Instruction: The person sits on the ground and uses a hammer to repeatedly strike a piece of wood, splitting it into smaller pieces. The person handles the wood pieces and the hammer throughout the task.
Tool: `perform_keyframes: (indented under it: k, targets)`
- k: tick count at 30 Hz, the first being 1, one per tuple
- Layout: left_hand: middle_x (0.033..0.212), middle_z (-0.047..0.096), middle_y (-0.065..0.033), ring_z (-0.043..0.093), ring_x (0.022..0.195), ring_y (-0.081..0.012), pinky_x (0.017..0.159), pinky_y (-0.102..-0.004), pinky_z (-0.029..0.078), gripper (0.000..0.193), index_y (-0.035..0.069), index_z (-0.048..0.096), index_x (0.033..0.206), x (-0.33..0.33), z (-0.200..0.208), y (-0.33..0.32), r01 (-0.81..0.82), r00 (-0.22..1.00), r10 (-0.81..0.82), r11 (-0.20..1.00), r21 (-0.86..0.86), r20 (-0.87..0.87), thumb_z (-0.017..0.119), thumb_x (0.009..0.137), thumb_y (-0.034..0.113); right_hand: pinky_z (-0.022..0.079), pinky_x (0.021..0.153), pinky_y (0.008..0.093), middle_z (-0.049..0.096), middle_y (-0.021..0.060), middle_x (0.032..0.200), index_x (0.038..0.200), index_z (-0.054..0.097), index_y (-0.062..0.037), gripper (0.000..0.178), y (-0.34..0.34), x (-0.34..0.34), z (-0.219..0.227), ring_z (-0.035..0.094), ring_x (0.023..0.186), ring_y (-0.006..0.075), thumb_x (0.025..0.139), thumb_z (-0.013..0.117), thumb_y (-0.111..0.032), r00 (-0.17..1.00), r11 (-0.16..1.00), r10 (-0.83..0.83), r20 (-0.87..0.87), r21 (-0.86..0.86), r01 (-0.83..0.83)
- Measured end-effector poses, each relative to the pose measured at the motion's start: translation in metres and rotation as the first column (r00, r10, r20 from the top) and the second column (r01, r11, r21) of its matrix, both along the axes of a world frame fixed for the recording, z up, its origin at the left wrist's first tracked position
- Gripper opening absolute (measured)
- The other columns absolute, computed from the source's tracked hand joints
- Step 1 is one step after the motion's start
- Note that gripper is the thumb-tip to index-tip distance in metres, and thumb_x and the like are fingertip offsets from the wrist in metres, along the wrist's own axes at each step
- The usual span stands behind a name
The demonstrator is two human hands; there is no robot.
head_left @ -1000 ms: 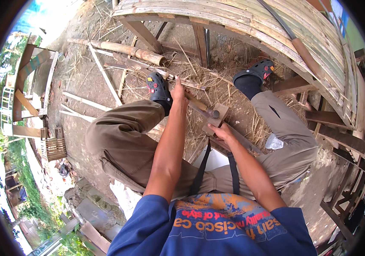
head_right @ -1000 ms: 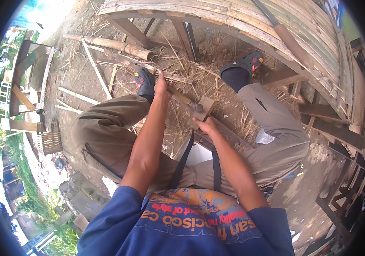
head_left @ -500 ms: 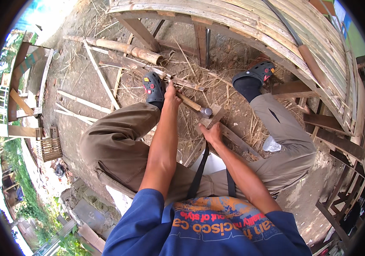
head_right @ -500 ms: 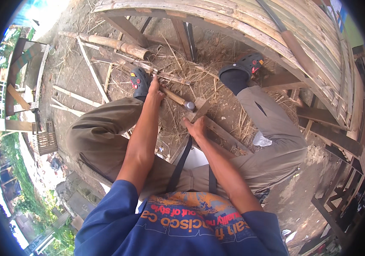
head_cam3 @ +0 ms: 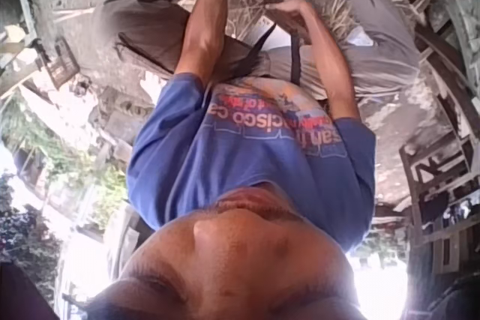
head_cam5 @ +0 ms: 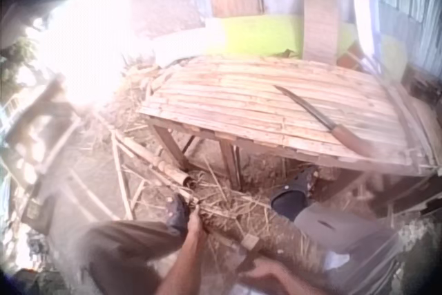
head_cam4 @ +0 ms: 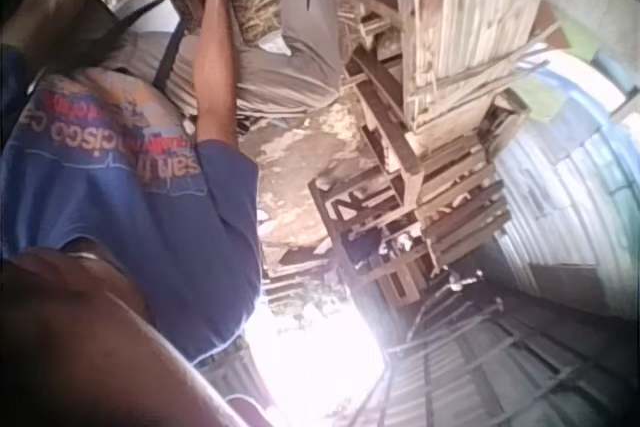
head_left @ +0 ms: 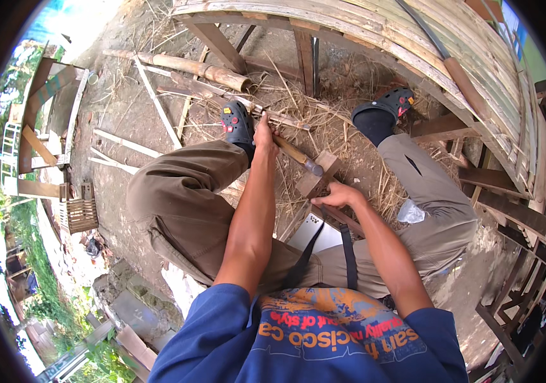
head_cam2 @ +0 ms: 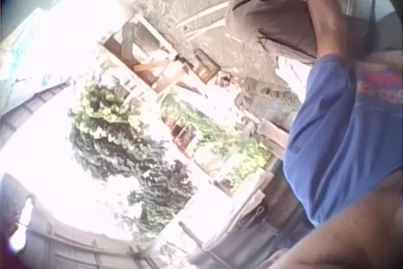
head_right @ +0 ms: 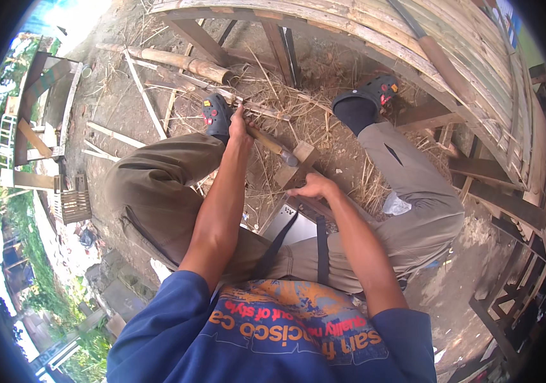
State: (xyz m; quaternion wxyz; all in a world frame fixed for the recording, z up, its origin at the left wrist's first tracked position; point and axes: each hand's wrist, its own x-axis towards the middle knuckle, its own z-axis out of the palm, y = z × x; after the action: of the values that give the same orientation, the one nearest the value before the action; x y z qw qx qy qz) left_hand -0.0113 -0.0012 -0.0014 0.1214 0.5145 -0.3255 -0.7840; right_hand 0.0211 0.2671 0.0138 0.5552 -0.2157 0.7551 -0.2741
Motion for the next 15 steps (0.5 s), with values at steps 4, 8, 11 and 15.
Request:
perform_keyframes:
  k: [4, 8, 11, 15]
  targets:
    - [0.064, 0.042, -0.0017, 0.045, 0.053, -0.0164, 0.052, -0.0358, 0.044, 0.055, 0.011, 0.047, 0.083, 0.007, -0.003, -0.003, -0.016, 1.0, 0.016, 0.999, -0.05, 0.008, 0.061, 0.087, 0.064, 0.053, 0.083, 0.0448, 0.072, 0.0223, 0.092, 0.088, 0.07, 0.0043, 0.042, 0.02, -0.066, 0.022, 0.07, 0.09, 0.0375, 0.088, 0.065, -0.037, 0.832, 0.982, -0.045, -0.553, 0.127, 0.137]
    - [0.066, 0.046, -0.0036, 0.049, 0.058, -0.0208, 0.056, -0.0375, 0.045, 0.077, 0.01, 0.049, 0.084, 0.0, 0.035, 0.016, -0.083, 0.993, 0.084, 0.996, 0.013, -0.078, 0.039, 0.082, 0.086, 0.053, 0.079, 0.0434, 0.071, 0.0216, 0.088, 0.089, 0.07, 0.0031, 0.041, -0.062, -0.102, 0.073, 0.07, 0.086, 0.0375, 0.093, 0.061, -0.037, 0.601, 0.757, -0.652, -0.462, -0.442, 0.482]
    - [0.065, 0.048, -0.0044, 0.05, 0.062, -0.0231, 0.063, -0.0375, 0.046, 0.09, 0.009, 0.05, 0.085, 0.047, 0.004, -0.017, -0.112, 0.97, 0.141, 0.982, 0.151, -0.198, 0.021, 0.077, 0.094, 0.052, 0.081, 0.0458, 0.072, 0.0221, 0.088, 0.088, 0.071, 0.0033, 0.054, -0.169, -0.063, 0.088, 0.07, 0.087, 0.0382, 0.096, 0.054, -0.047, 0.872, 0.847, -0.464, -0.156, -0.367, 0.385]
    - [0.152, 0.039, -0.0134, 0.04, 0.136, -0.0301, 0.112, -0.0417, 0.033, 0.126, -0.002, 0.028, 0.151, 0.022, 0.015, 0.009, 0.069, 0.973, -0.027, 0.982, 0.178, -0.23, 0.015, 0.073, 0.096, 0.052, 0.084, 0.0461, 0.069, 0.0318, 0.094, 0.095, 0.07, 0.0096, 0.08, -0.212, -0.099, 0.01, 0.069, 0.096, 0.0425, 0.092, 0.046, -0.067, 0.91, 0.898, -0.363, -0.2, -0.335, 0.285]
